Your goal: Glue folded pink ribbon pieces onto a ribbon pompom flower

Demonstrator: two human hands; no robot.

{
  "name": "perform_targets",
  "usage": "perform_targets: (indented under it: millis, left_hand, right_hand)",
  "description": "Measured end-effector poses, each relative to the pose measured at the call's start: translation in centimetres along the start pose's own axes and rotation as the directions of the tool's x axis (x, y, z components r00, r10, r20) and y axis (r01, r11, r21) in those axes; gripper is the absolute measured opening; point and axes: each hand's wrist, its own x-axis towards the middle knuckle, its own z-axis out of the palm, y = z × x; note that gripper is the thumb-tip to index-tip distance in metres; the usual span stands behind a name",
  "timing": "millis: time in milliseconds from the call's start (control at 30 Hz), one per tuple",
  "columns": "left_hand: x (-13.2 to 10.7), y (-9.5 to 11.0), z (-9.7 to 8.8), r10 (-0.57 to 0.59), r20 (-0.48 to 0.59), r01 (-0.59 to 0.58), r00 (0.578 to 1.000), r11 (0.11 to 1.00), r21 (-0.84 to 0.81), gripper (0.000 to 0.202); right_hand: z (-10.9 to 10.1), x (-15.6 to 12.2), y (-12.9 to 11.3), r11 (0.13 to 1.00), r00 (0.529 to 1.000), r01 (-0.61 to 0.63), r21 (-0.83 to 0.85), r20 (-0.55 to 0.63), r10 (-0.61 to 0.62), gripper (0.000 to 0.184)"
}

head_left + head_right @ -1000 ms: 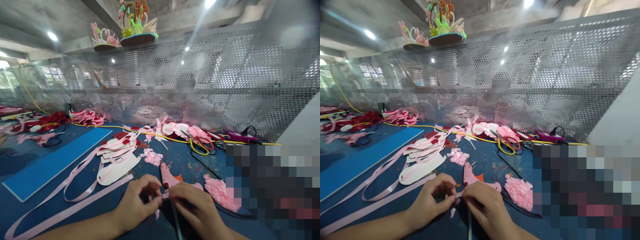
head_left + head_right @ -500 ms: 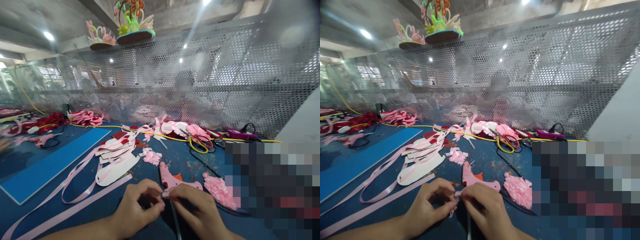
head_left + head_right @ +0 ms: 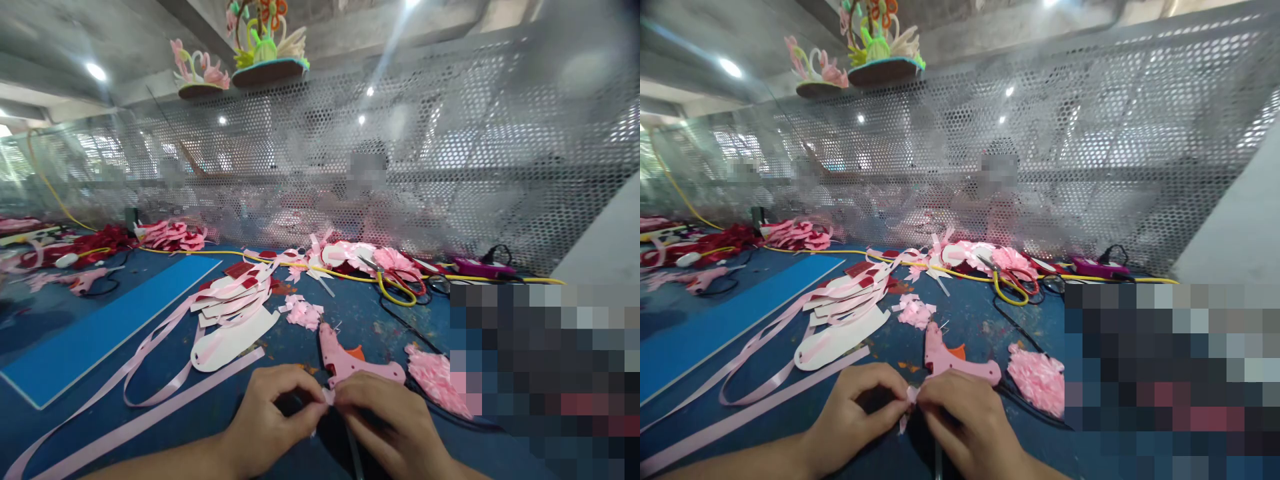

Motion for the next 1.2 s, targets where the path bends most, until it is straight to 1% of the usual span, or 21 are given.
perform_targets:
  millis: [233, 467, 667, 800, 1000, 1100, 1200]
  left_hand:
    - [0.18, 0.07, 0.03, 0.082, -0.059, -0.084, 0.995, 0.996, -0.020, 0.009]
    - [0.20, -0.08, 0.06, 0.096, -0.066, -0.098, 0.993, 0.995, -0.031, 0.011]
    - [0.12, -0.20, 0.09, 0.092, -0.050, -0.093, 0.994, 0.995, -0.025, 0.012]
    - [0.07, -0.21, 0.10, 0.056, -0.047, -0.056, 0.997, 0.998, -0.014, 0.011]
    - [-0.05, -0.13, 0.18, -0.022, -0.020, 0.022, 1.000, 1.000, -0.001, 0.006]
    - [-0.23, -0.23, 0.32, -0.092, -0.011, 0.091, 0.996, 0.995, -0.049, 0.005]
    - [-0.31, -0.32, 0.41, -0.139, 0.002, 0.139, 0.990, 0.984, -0.112, 0.005]
  right_hand:
    - [0.11, -0.12, 0.12, 0.998, 1.000, -0.018, 0.054, -0.009, 0.018, 0.023]
    - [0.17, 0.06, 0.28, 0.998, 1.000, -0.022, 0.061, -0.020, 0.024, 0.022]
    - [0.05, 0.05, 0.23, 0.995, 1.000, -0.004, 0.098, 0.009, 0.003, 0.023]
    - [0.13, -0.09, 0.17, 0.995, 0.999, -0.053, 0.090, 0.017, 0.051, 0.021]
    - [0.24, 0.16, 0.00, 0.996, 0.999, -0.043, 0.083, -0.012, 0.044, 0.020]
    - [0.30, 0.20, -0.11, 0.994, 0.997, -0.066, 0.091, -0.029, 0.069, 0.019]
    - [0.48, -0.02, -0.07, 0.983, 0.988, -0.137, 0.118, -0.057, 0.144, 0.018]
